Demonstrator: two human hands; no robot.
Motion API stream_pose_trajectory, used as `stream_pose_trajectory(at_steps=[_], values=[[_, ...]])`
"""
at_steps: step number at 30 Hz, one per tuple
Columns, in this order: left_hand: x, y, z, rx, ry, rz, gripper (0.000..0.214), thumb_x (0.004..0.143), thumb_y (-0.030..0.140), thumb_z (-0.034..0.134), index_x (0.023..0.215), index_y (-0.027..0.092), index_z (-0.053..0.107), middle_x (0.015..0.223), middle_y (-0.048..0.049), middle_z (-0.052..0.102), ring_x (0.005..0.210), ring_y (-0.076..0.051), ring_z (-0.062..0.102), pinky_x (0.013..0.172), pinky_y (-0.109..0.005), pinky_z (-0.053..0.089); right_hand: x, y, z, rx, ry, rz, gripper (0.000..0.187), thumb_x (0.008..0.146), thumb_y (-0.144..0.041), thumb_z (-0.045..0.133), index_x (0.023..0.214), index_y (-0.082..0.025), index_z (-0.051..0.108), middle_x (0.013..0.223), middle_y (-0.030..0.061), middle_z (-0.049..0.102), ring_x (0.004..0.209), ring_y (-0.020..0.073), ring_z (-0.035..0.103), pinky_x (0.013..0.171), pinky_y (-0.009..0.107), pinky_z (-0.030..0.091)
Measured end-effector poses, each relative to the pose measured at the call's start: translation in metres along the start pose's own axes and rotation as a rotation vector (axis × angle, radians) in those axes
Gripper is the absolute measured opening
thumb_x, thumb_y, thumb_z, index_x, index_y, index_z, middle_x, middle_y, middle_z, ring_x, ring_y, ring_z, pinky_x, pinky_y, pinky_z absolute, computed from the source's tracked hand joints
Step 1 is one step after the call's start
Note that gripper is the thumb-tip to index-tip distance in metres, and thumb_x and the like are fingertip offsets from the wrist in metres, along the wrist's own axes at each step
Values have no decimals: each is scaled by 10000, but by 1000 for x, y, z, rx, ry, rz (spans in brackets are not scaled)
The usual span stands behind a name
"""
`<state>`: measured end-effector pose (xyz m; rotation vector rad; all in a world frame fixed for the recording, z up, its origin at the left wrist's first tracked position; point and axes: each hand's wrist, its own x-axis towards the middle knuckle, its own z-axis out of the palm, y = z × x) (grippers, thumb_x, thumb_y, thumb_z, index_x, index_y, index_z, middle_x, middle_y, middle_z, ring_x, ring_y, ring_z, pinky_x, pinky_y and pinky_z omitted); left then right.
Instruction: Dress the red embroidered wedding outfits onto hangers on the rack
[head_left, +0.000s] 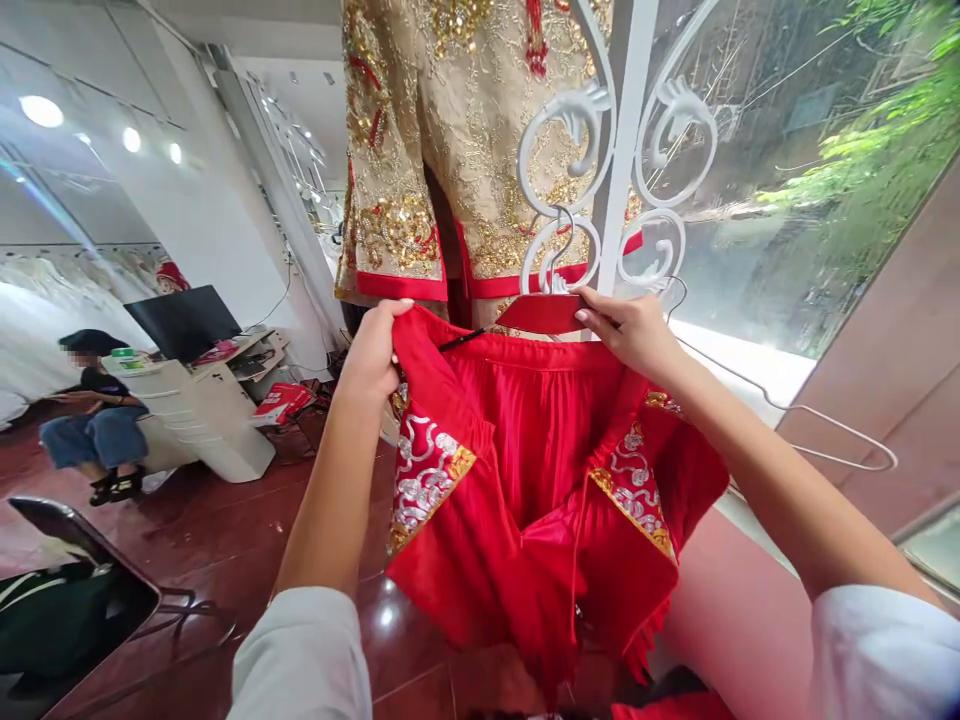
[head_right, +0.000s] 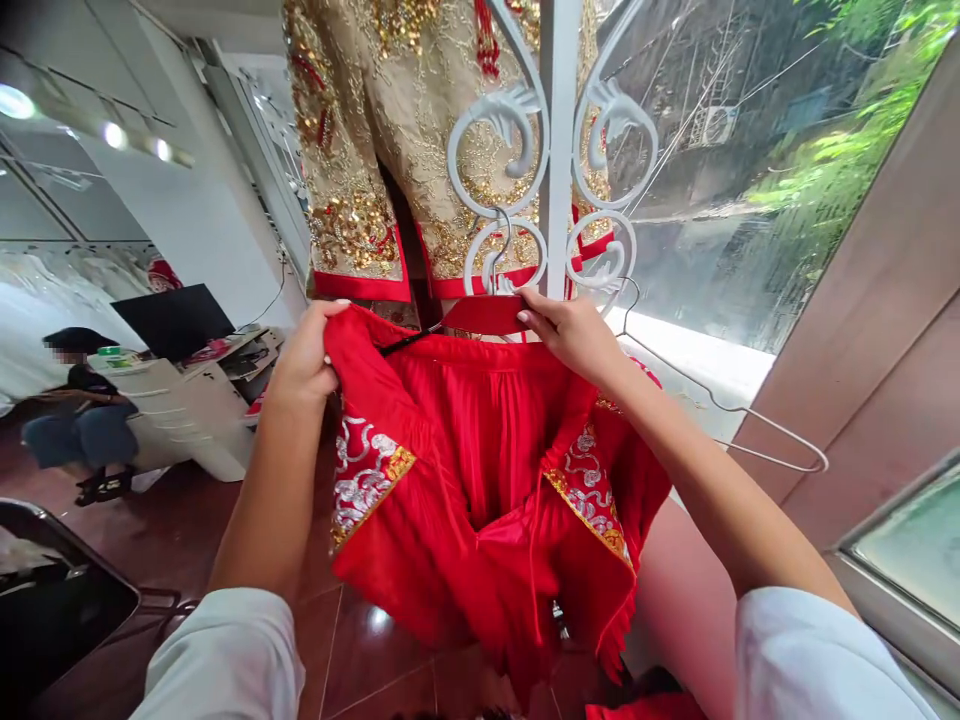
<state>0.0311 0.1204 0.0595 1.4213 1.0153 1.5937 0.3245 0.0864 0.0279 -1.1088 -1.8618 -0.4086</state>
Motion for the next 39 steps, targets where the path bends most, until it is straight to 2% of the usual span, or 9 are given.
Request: stream_pose_trajectory(at_steps=[4, 9, 10, 14, 20, 26, 32, 35, 39], values=[[-10, 12, 6, 105, -97, 159, 265, 820, 340, 395, 615, 205, 495, 505, 29, 536, 441, -98, 469, 468, -228, 397, -1, -4, 1, 2, -14, 22, 453, 896, -365, 438, 1215, -98, 618, 650, 47, 596, 502, 90, 439, 552, 222, 359], [-55, 24, -9, 710, -922, 55, 464, 824, 451, 487, 450, 178, 505, 409, -6, 512, 395, -108, 465, 451, -238, 378, -1, -3, -2, 24, -54, 34, 431, 901, -362, 439, 1223, -137, 615, 754, 68, 657, 616, 131, 543, 623, 245, 406], [-60, 24, -13, 744, -881, 129, 471, 840, 457, 464, 464, 177, 516, 438, -12, 532, 426, -113, 484, 486, -242, 398, -2, -3, -3, 32, -55, 35, 430, 901, -364, 439, 1226, -142, 612, 783, 73, 668, 645, 140, 560, 640, 250, 414], [-53, 6, -15, 859, -163, 562, 287, 821, 429, 508, 769, 174, 630, 767, -43, 657, 699, -163, 585, 700, -274, 454, -2, -1, -1, 42, -42, 58, 437, 893, -364, 453, 1231, -132, 604, 820, 81, 676, 691, 158, 584, 667, 274, 432], [-31, -37, 4, 1222, -169, 527, 382, 904, 424, 357, 1071, 187, 605, 958, -108, 662, 958, -275, 595, 881, -412, 428, -4, -9, -2, -19, 3, 75, 389, 882, -307, 457, 1221, -173, 596, 819, 72, 645, 776, 196, 591, 753, 353, 451], [-94, -64, 22, 1066, 311, 554, 374, 884, 402, 421, 1173, 197, 541, 1235, -155, 526, 1207, -334, 428, 1027, -513, 302, -65, -42, -11, -315, 282, 331, 364, 901, -372, 409, 1150, -161, 570, 1010, 143, 580, 976, 273, 522, 871, 461, 414], [-127, -97, 14, 967, 349, 394, 542, 839, 447, 499, 1266, 123, 424, 1297, -233, 418, 1237, -366, 390, 1011, -523, 331, -134, -34, 23, -449, 220, 461, 458, 846, -490, 480, 1131, -133, 503, 999, 171, 560, 954, 306, 514, 807, 448, 436], [-124, -101, 3, 966, 249, 350, 358, 884, 431, 429, 1123, 189, 538, 1131, -163, 543, 1082, -302, 539, 918, -436, 429, -128, -18, 19, -468, 234, 385, 551, 835, -499, 495, 1234, -122, 455, 1191, 202, 509, 1112, 338, 458, 923, 498, 378], [-126, -105, -8, 783, -75, 136, 306, 868, 467, 442, 941, 205, 582, 900, -90, 639, 859, -254, 616, 767, -375, 484, -92, 4, -10, -431, 221, 377, 569, 829, -517, 511, 1270, -159, 489, 1309, 209, 469, 1162, 385, 425, 935, 550, 324]])
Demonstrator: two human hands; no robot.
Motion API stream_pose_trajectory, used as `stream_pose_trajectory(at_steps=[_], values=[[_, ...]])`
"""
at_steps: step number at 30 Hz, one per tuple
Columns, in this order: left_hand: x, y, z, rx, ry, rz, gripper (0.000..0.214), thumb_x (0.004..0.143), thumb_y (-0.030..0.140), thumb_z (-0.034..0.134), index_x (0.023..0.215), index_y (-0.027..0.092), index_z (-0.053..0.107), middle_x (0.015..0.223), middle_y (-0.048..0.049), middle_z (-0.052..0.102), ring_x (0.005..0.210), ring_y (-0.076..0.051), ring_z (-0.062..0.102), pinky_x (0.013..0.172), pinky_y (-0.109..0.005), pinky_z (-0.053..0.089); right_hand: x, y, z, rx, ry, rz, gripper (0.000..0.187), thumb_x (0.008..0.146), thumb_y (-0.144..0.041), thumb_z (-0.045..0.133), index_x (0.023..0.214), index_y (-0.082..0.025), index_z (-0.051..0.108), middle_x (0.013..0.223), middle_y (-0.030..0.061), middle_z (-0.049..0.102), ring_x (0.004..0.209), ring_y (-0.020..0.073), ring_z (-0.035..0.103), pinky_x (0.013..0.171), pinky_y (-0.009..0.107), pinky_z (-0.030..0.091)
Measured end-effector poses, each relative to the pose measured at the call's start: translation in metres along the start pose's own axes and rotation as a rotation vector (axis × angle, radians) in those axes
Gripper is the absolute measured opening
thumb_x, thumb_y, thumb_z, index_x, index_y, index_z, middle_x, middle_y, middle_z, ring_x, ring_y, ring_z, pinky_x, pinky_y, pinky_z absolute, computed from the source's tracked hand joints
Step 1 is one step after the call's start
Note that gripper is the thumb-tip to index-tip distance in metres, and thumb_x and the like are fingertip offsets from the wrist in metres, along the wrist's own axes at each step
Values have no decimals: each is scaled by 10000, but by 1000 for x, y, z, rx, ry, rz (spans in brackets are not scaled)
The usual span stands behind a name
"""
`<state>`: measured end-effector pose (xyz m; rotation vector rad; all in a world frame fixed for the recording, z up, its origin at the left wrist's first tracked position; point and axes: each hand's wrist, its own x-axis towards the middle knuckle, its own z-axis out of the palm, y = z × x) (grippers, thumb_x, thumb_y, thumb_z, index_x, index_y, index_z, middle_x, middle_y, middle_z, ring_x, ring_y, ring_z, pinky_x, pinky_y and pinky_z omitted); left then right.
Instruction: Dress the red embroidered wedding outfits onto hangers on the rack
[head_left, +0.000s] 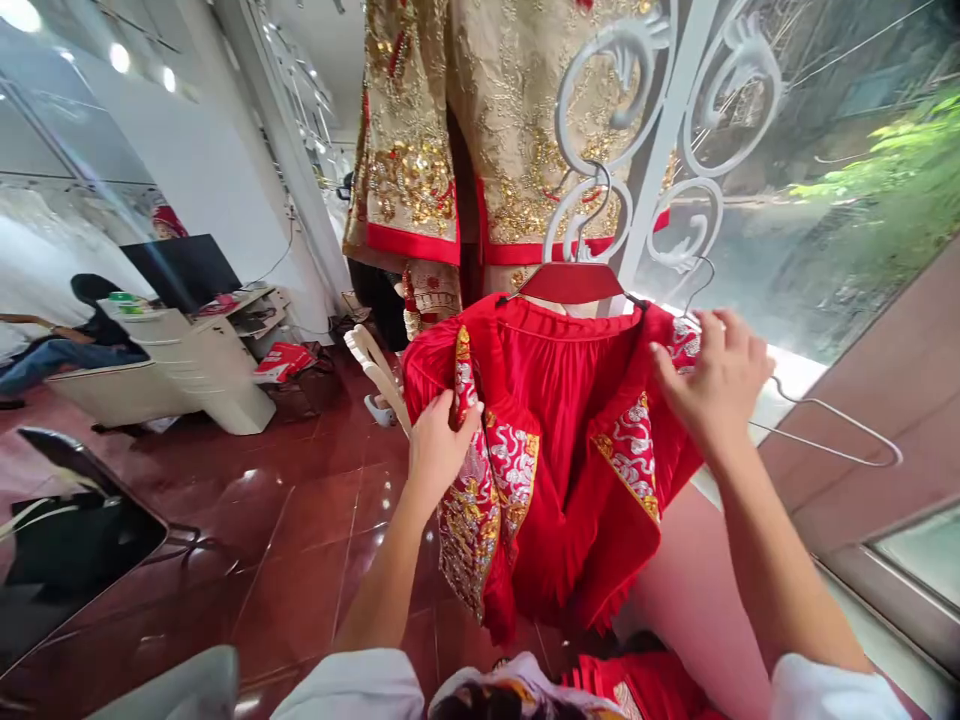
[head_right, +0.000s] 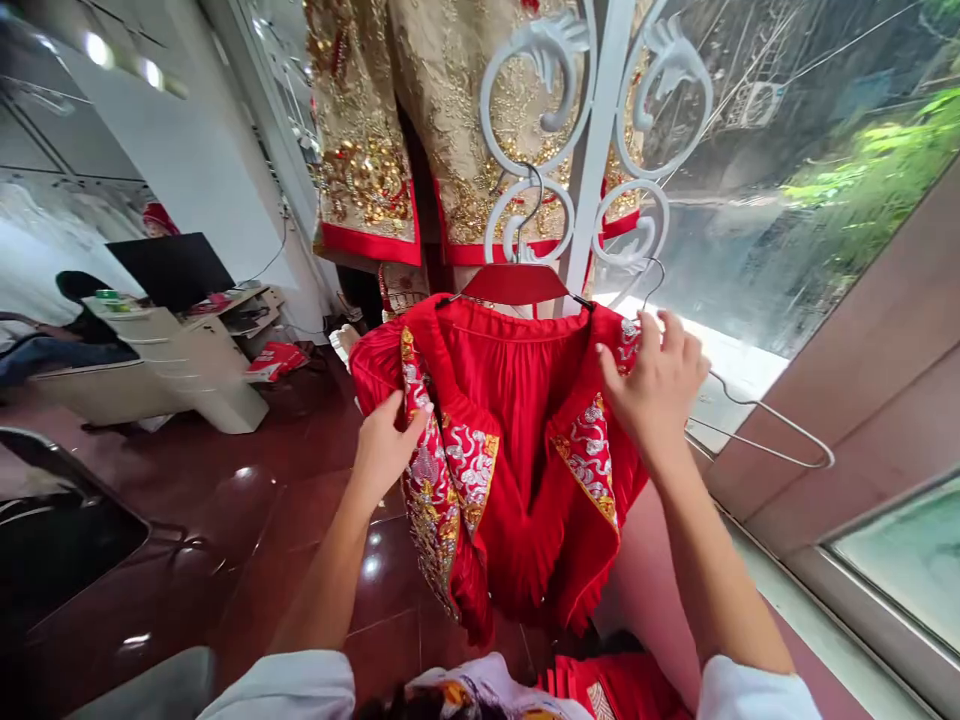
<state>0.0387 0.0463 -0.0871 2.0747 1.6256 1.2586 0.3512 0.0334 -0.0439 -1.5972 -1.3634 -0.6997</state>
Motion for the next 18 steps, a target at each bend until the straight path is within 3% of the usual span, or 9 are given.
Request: stream_pose_trajectory(at_steps=[3, 5, 8, 10, 13, 15, 16, 17, 18], values=[[4, -6, -28, -340, -219, -55, 378, 823, 548, 466, 742, 193, 569, 683, -37, 635, 625, -183, 582, 598, -304, 470, 34, 13, 0, 170, -177, -18, 548, 840, -538, 497, 1234, -160, 550, 1183, 213, 574, 1029, 352, 523, 874, 498, 368], [17, -6, -66, -410, -176, -77, 448, 793, 597, 472, 603, 193, 519, 555, -16, 577, 514, -152, 514, 503, -274, 410, 46, 20, 7, 287, -324, -36, 529, 839, -561, 480, 1179, -172, 592, 1021, 168, 642, 855, 284, 575, 793, 444, 414], [59, 1, -128, -196, 12, 51, 464, 773, 577, 517, 502, 203, 468, 457, 6, 473, 440, -123, 406, 434, -248, 279, 46, 24, 21, 418, -422, -42, 512, 806, -583, 505, 1089, -173, 619, 895, 106, 655, 716, 218, 565, 699, 385, 449], [95, 3, -152, -29, -12, 191, 468, 728, 554, 584, 455, 211, 423, 444, 11, 435, 456, -115, 359, 453, -250, 282, 40, 22, 28, 560, -455, -24, 475, 809, -565, 514, 1064, -176, 611, 920, 94, 657, 749, 209, 581, 696, 362, 467], [141, -3, -151, 48, -163, 143, 391, 758, 530, 536, 534, 211, 513, 517, 4, 539, 554, -139, 445, 574, -255, 402, 30, 18, 28, 706, -507, -10, 417, 830, -531, 511, 1050, -190, 604, 1006, 95, 657, 862, 216, 606, 744, 354, 487], [154, -10, -138, 156, -340, 74, 321, 732, 452, 580, 539, 200, 533, 520, -9, 561, 609, -166, 498, 646, -279, 437, 25, 15, 21, 683, -478, -8, 404, 842, -512, 501, 1061, -189, 603, 1034, 102, 652, 888, 223, 605, 770, 364, 487], [154, -13, -133, 227, -368, 70, 285, 714, 410, 604, 535, 198, 535, 516, -17, 560, 632, -184, 518, 669, -296, 441, 22, 13, 16, 647, -456, -9, 404, 855, -502, 482, 1076, -186, 600, 1037, 105, 650, 882, 226, 604, 776, 372, 485], [149, -14, -128, 294, -320, 97, 255, 710, 382, 611, 546, 199, 545, 528, -24, 563, 660, -201, 537, 686, -310, 441, 18, 11, 11, 596, -424, -11, 412, 867, -492, 460, 1102, -181, 594, 1043, 111, 646, 879, 230, 600, 783, 384, 481], [138, -13, -124, 345, -190, 143, 225, 732, 370, 594, 586, 200, 568, 567, -34, 578, 700, -215, 553, 706, -321, 437, 12, 8, 7, 527, -370, -12, 429, 874, -485, 442, 1138, -175, 579, 1064, 122, 637, 899, 241, 594, 802, 404, 474]])
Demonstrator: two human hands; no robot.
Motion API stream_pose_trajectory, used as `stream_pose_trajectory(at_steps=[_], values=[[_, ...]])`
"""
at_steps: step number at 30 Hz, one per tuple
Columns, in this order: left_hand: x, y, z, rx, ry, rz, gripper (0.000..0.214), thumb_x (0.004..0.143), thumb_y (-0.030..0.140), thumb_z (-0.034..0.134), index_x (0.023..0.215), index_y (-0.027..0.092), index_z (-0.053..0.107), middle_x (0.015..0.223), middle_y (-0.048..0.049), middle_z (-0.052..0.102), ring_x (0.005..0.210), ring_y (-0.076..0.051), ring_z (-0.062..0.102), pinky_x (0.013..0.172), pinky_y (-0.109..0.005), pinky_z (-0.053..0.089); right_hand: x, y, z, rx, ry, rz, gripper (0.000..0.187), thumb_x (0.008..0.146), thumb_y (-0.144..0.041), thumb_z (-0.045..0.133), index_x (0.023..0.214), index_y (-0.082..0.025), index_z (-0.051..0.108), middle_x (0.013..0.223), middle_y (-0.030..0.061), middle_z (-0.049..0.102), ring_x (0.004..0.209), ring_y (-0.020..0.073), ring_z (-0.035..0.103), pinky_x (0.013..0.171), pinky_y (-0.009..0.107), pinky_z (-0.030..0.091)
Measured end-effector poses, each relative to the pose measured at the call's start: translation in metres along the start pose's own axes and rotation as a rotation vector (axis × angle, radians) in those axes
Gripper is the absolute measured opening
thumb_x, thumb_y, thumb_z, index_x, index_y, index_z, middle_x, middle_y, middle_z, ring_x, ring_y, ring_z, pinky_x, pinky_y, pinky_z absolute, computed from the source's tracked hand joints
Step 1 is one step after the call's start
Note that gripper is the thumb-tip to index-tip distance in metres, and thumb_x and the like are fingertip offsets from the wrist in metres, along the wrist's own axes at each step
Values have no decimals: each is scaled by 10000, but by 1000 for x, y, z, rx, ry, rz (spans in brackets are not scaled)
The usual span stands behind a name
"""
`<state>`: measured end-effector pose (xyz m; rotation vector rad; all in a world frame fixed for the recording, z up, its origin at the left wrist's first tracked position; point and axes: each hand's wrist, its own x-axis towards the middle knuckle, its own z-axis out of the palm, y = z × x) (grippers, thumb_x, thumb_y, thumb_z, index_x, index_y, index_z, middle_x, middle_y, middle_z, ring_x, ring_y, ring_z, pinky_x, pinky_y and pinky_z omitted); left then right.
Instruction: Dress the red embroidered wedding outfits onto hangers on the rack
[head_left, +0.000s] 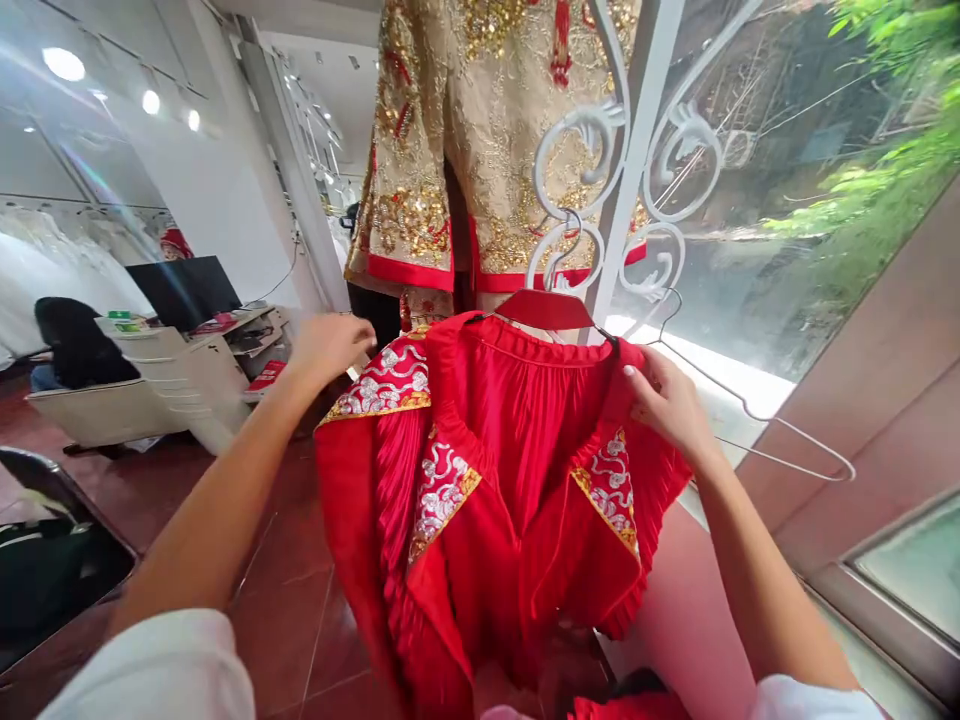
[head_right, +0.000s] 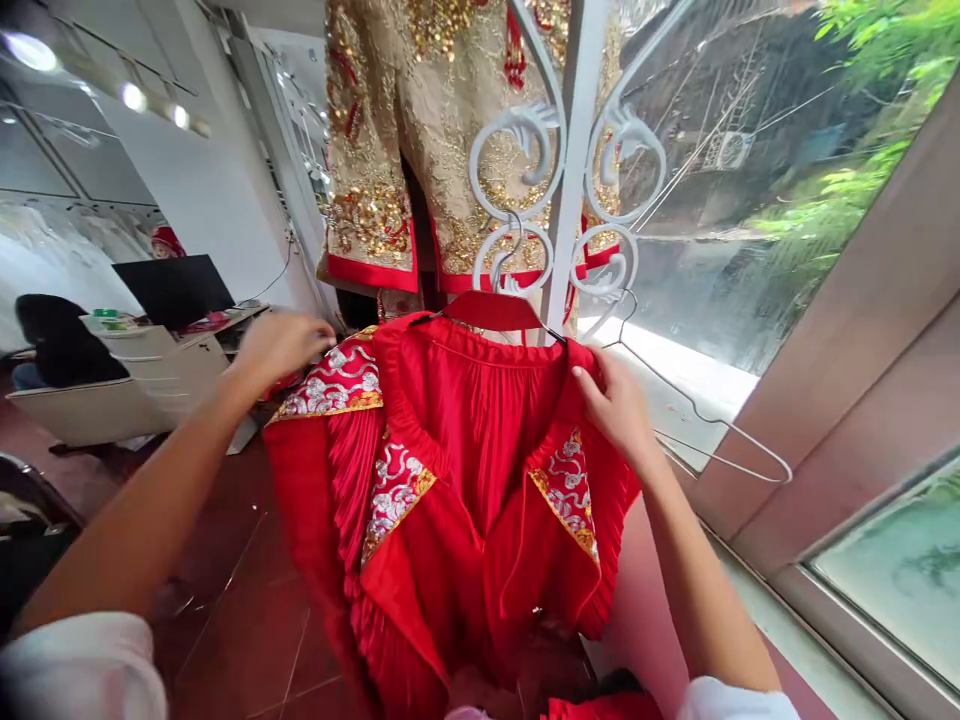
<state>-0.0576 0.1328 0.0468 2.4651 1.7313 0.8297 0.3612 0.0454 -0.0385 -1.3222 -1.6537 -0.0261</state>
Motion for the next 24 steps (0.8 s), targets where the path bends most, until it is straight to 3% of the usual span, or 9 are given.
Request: stream_pose_trajectory(at_steps=[4, 6, 9, 11, 13, 16, 18, 21, 24], values=[[-66, 44, 39, 140, 904, -108, 317, 896, 360, 361, 773, 164, 577, 693, -62, 559, 714, -194, 540, 706, -331, 434, -36, -20, 24, -373, 407, -30, 643, 830, -531, 490, 1348, -162, 396, 1307, 188, 464, 1189, 331, 442, 951, 529, 361], [-100, 78, 80, 126, 825, -39, 288, 845, 420, 479, 858, 146, 568, 760, -67, 572, 729, -196, 546, 706, -334, 449, -55, -26, 49, -523, 532, -48, 782, 790, -564, 530, 1414, -170, 272, 1391, 211, 333, 1271, 362, 331, 970, 565, 312], [-130, 117, 156, 139, 735, -33, 584, 751, 518, 607, 1120, 78, 502, 1139, -220, 516, 1093, -330, 489, 885, -463, 425, -77, -20, 81, -621, 457, 43, 832, 784, -502, 529, 1447, -157, 164, 1429, 243, 220, 1268, 390, 293, 901, 574, 346], [-134, 121, 196, 153, 672, -107, 634, 764, 492, 615, 1200, 60, 454, 1268, -278, 422, 1210, -390, 403, 944, -551, 367, -85, -5, 89, -593, 359, 160, 738, 800, -359, 480, 1435, -121, 190, 1386, 250, 293, 1187, 359, 381, 845, 519, 397], [-132, 108, 217, 133, 648, -161, 563, 804, 453, 588, 1193, 65, 470, 1248, -279, 445, 1187, -386, 440, 928, -543, 383, -90, 13, 86, -525, 322, 235, 596, 790, -225, 404, 1363, -86, 324, 1232, 219, 465, 1043, 290, 477, 808, 433, 421], [-130, 77, 216, 38, 623, -183, 449, 866, 401, 513, 1193, 93, 500, 1152, -225, 547, 1053, -316, 559, 852, -429, 452, -96, 29, 67, -446, 352, 314, 361, 774, -179, 338, 1058, -111, 550, 908, 126, 577, 814, 216, 512, 722, 335, 403], [-133, 65, 204, -58, 567, -200, 384, 883, 358, 481, 1178, 116, 520, 1060, -177, 616, 931, -270, 614, 772, -362, 474, -99, 25, 55, -321, 335, 383, 214, 756, -203, 348, 803, -150, 550, 715, 61, 534, 660, 172, 468, 624, 290, 355], [-139, 71, 188, -265, 435, -180, 247, 866, 334, 490, 959, 134, 601, 772, -80, 656, 677, -198, 614, 636, -285, 460, -99, -6, 49, 156, 203, 421, 115, 711, -212, 365, 629, -177, 436, 574, -5, 429, 546, 120, 384, 536, 244, 297], [-141, 94, 182, -539, 384, -25, 281, 874, 389, 473, 820, 143, 600, 676, -32, 625, 618, -148, 579, 612, -239, 451, -93, -47, 58, 583, 105, 382, 94, 695, -209, 370, 639, -175, 437, 597, -19, 445, 555, 103, 390, 519, 216, 310]])
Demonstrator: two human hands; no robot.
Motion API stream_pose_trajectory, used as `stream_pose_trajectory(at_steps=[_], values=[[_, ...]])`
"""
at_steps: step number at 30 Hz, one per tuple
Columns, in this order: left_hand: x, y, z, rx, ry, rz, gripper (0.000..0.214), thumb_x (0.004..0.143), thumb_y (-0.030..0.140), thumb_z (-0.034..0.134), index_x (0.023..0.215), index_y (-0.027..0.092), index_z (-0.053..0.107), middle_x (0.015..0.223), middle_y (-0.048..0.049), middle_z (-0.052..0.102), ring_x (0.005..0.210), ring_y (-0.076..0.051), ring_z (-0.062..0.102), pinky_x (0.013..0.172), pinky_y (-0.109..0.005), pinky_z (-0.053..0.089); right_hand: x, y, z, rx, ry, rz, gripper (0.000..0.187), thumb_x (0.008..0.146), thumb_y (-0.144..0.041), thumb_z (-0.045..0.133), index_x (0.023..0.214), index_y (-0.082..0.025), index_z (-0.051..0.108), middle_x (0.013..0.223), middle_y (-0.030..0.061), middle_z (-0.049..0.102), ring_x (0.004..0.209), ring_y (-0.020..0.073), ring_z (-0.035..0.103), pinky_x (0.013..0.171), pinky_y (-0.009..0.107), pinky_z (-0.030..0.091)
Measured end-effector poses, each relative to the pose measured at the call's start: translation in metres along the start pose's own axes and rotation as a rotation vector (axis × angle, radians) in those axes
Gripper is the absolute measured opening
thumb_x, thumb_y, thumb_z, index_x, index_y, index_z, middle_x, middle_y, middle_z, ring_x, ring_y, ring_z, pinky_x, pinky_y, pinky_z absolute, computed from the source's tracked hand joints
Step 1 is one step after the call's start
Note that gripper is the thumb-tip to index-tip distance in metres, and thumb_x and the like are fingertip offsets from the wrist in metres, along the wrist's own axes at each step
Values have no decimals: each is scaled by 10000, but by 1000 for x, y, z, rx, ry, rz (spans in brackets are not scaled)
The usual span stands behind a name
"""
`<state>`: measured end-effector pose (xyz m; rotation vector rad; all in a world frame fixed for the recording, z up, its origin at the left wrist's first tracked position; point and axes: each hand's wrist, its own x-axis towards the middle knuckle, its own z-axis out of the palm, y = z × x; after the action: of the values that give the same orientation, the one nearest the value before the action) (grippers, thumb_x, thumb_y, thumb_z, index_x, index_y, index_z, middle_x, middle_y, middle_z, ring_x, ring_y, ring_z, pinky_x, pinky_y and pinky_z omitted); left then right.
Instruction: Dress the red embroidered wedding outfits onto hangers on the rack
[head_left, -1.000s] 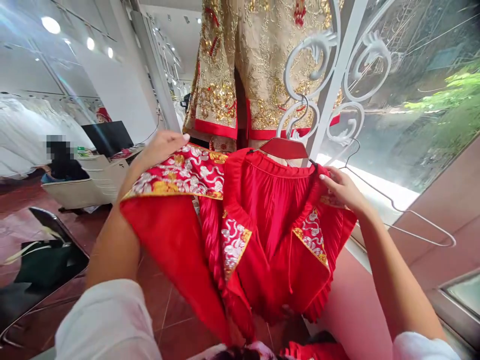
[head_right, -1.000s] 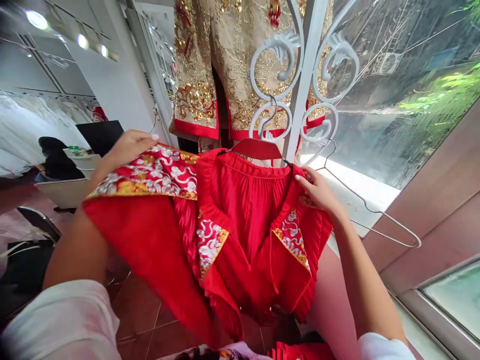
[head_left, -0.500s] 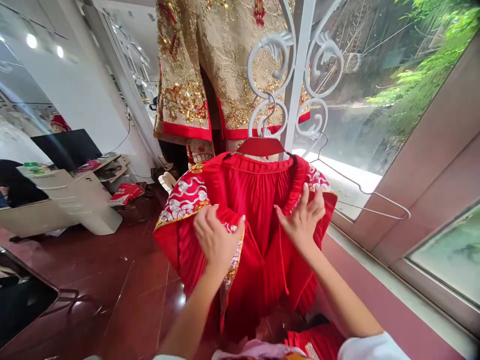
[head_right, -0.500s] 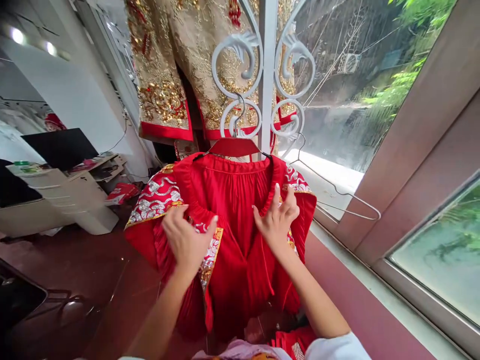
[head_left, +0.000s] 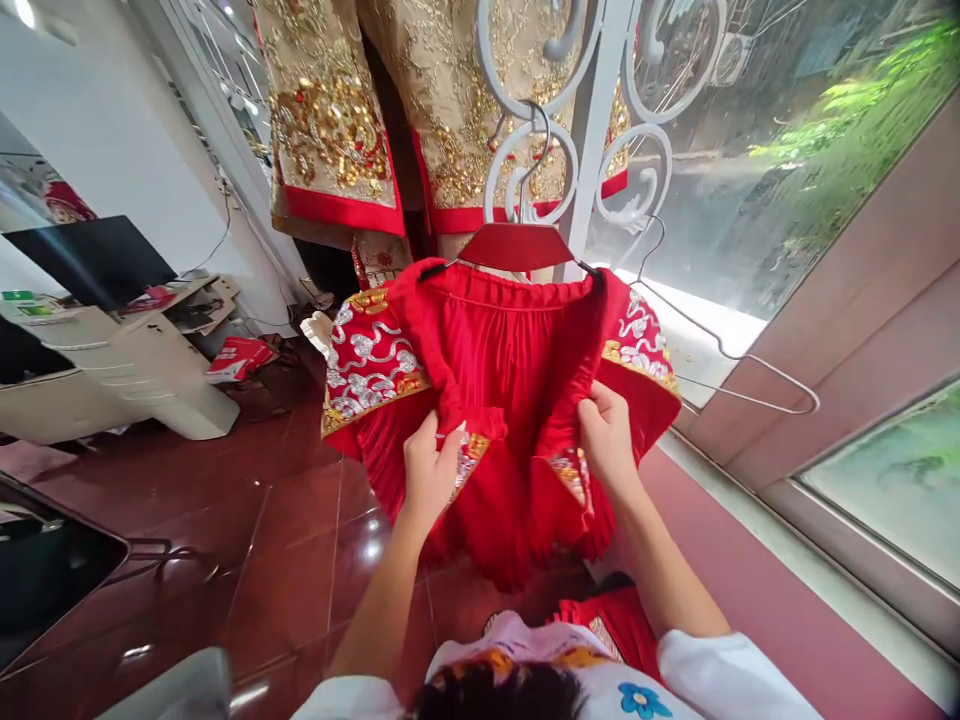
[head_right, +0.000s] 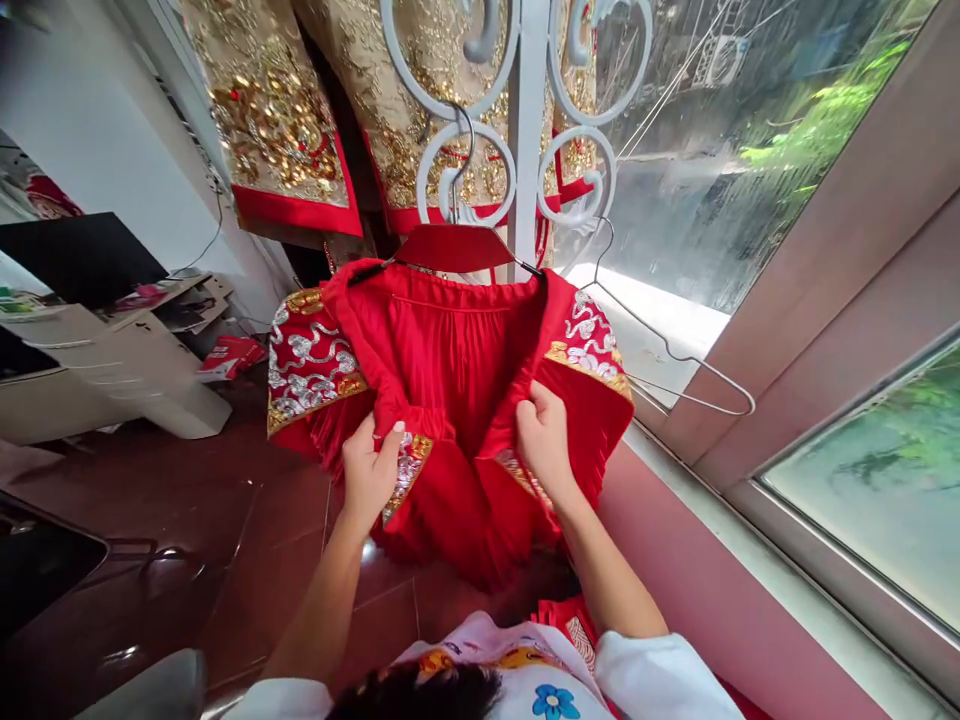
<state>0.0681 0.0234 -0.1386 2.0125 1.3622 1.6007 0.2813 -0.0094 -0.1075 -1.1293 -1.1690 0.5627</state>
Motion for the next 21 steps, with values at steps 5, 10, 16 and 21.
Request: stream_pose_trajectory(at_steps=[5, 10, 16, 21], values=[[3, -7, 24, -218, 5, -37, 424, 898, 506, 389, 895, 143, 607, 787, -50, 661, 709, -152, 608, 666, -248, 483, 6, 6, 36, 32, 18, -92, 81, 667, -193, 374, 612, -177, 431, 581, -26, 440, 556, 97, 377, 525, 215, 302], [1, -52, 32, -175, 90, -168, 470, 875, 540, 416, 1037, 138, 597, 989, -111, 673, 879, -202, 635, 779, -311, 495, 13, 45, 22, -103, 169, -80, 83, 700, -156, 360, 643, -188, 411, 600, -27, 419, 558, 102, 371, 545, 232, 314], [-4, -72, 29, -119, 92, -164, 437, 866, 527, 438, 1007, 144, 595, 921, -86, 664, 814, -190, 623, 732, -304, 491, -26, 78, 12, -149, 370, -221, 178, 796, -165, 452, 970, -196, 472, 883, 26, 543, 758, 129, 539, 648, 243, 437], [-8, -85, 31, -39, 49, -211, 473, 897, 550, 324, 903, 150, 576, 780, -55, 619, 712, -179, 586, 679, -310, 481, -85, 138, 33, -450, 38, -171, 87, 833, -216, 478, 884, -180, 538, 799, 34, 604, 701, 141, 582, 652, 260, 474]])
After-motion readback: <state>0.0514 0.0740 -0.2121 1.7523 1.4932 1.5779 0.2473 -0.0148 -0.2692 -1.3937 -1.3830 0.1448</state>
